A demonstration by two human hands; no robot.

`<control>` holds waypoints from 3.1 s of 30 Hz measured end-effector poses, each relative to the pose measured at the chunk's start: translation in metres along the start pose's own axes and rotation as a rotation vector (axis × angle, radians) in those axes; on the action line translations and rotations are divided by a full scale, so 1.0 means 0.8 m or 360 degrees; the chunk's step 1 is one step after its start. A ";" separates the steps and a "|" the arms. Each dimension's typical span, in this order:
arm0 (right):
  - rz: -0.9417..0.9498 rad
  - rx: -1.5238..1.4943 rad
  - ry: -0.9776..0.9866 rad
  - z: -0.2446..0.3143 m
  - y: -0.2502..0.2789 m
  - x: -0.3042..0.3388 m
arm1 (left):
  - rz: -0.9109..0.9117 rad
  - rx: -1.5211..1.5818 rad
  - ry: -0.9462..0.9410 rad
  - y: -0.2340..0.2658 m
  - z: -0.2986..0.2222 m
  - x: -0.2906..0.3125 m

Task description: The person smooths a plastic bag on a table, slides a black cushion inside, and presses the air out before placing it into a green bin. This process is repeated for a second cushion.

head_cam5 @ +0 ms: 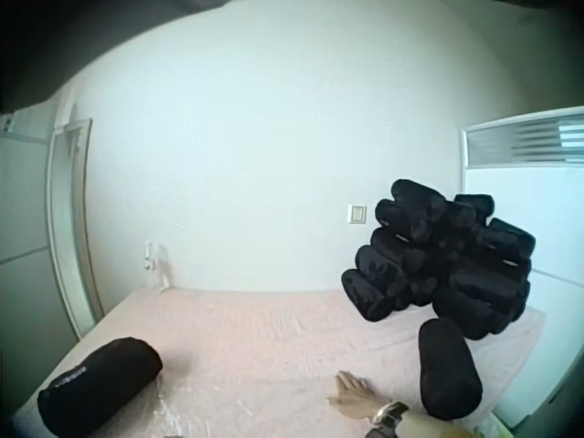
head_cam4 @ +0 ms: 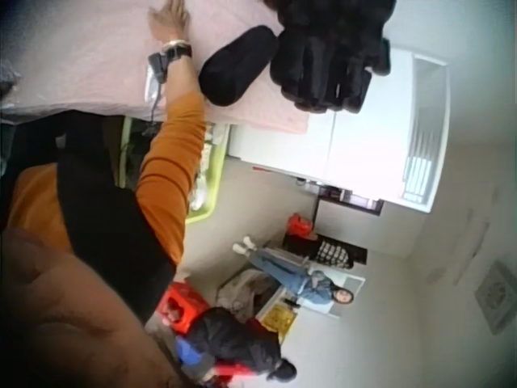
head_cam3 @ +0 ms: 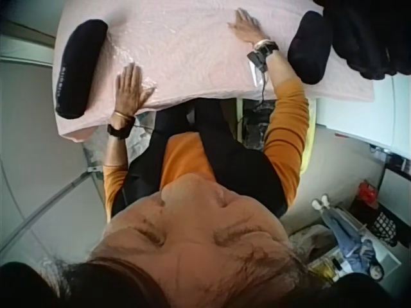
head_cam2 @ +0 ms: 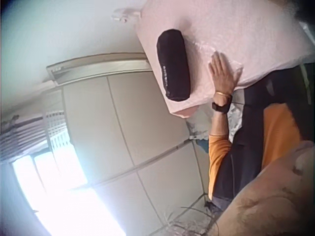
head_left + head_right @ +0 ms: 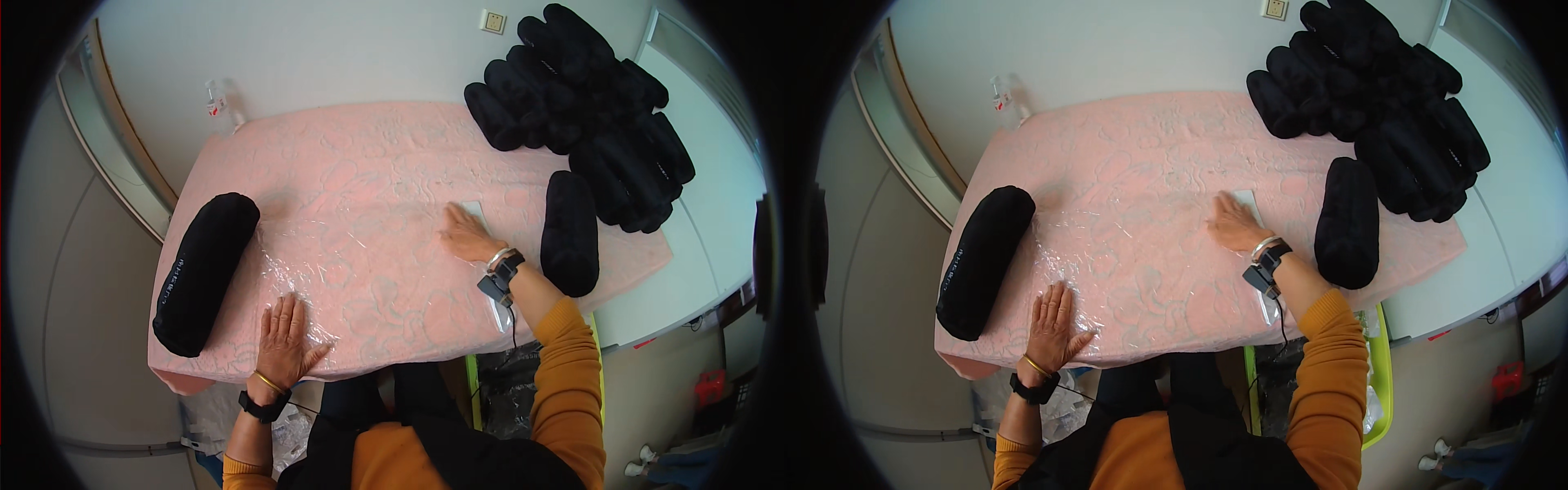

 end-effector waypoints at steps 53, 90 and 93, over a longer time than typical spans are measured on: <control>-0.0308 -0.0028 0.0263 0.014 0.051 0.209 | 0.0251 -0.0317 -0.0072 -0.061 0.017 -0.149; -0.0323 -0.0343 0.0653 0.221 0.001 0.167 | -0.0586 0.0579 -0.1078 0.397 -0.180 0.024; -0.0343 -0.0366 0.0682 0.227 -0.001 0.164 | -0.0550 0.0504 -0.0989 0.407 -0.175 0.026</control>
Point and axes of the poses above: each hand's wrist, its own x-axis away from the middle knuckle, its own y-axis out of the back of the hand, z = x × y, the point moved 8 cm from there along -x, towards the middle knuckle, and after that the axes turned 9 degrees about -z, right-handed, at the moved point
